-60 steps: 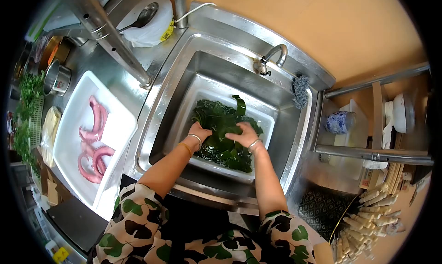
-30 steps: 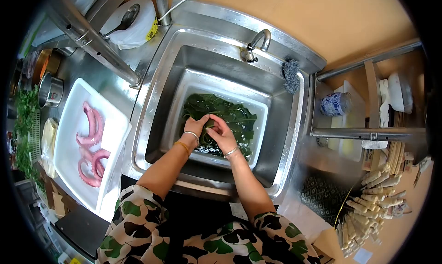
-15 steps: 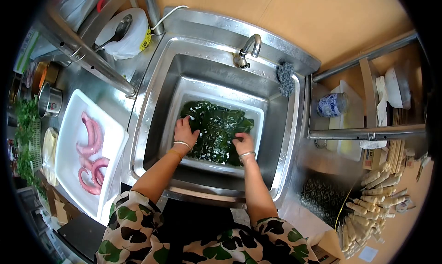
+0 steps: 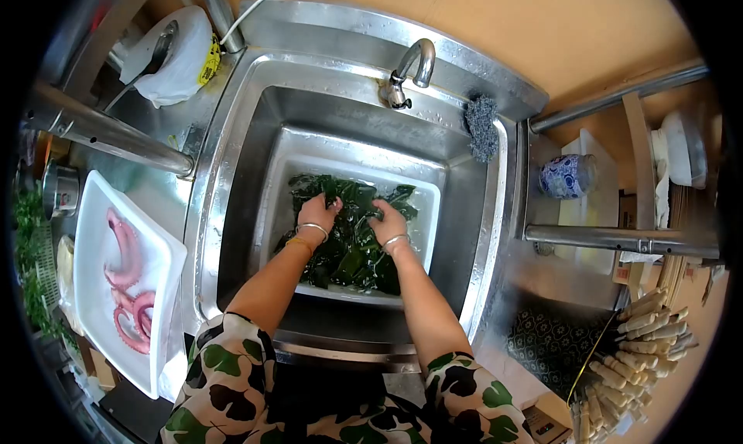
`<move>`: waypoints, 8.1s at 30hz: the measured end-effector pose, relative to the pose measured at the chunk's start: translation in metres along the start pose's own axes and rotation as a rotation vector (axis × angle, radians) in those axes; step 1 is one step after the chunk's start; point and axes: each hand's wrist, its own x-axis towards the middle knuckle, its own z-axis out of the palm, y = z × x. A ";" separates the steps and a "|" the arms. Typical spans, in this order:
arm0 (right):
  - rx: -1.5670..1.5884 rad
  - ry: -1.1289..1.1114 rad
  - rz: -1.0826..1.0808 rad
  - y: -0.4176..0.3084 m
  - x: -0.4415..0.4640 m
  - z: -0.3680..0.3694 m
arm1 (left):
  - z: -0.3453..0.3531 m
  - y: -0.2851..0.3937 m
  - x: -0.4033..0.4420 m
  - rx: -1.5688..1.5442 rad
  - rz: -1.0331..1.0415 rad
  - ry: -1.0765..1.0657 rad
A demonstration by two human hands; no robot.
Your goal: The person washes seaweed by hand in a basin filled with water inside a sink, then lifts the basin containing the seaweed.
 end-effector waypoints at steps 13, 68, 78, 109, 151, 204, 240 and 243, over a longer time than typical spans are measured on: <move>0.296 0.085 -0.012 0.003 -0.066 -0.050 | -0.017 -0.046 -0.059 0.113 0.354 0.219; 0.132 0.237 0.058 0.005 -0.084 -0.026 | -0.033 -0.064 -0.063 -0.055 0.113 0.085; 1.026 0.065 0.601 0.008 -0.054 0.022 | 0.042 -0.090 -0.019 -1.142 -0.646 -0.546; -0.195 -0.241 0.101 -0.005 -0.047 -0.020 | -0.009 -0.029 -0.027 0.590 0.195 -0.265; 0.404 0.065 0.309 0.024 -0.074 -0.029 | -0.020 -0.032 -0.026 -0.016 0.166 0.011; 0.173 0.014 0.008 -0.015 -0.052 -0.096 | -0.005 -0.078 0.000 0.247 0.393 -0.063; 0.346 0.349 0.122 0.026 -0.069 -0.023 | -0.008 -0.085 -0.019 0.096 0.377 0.073; 0.781 0.059 0.377 0.045 -0.061 0.013 | 0.014 -0.103 -0.010 0.050 0.363 -0.031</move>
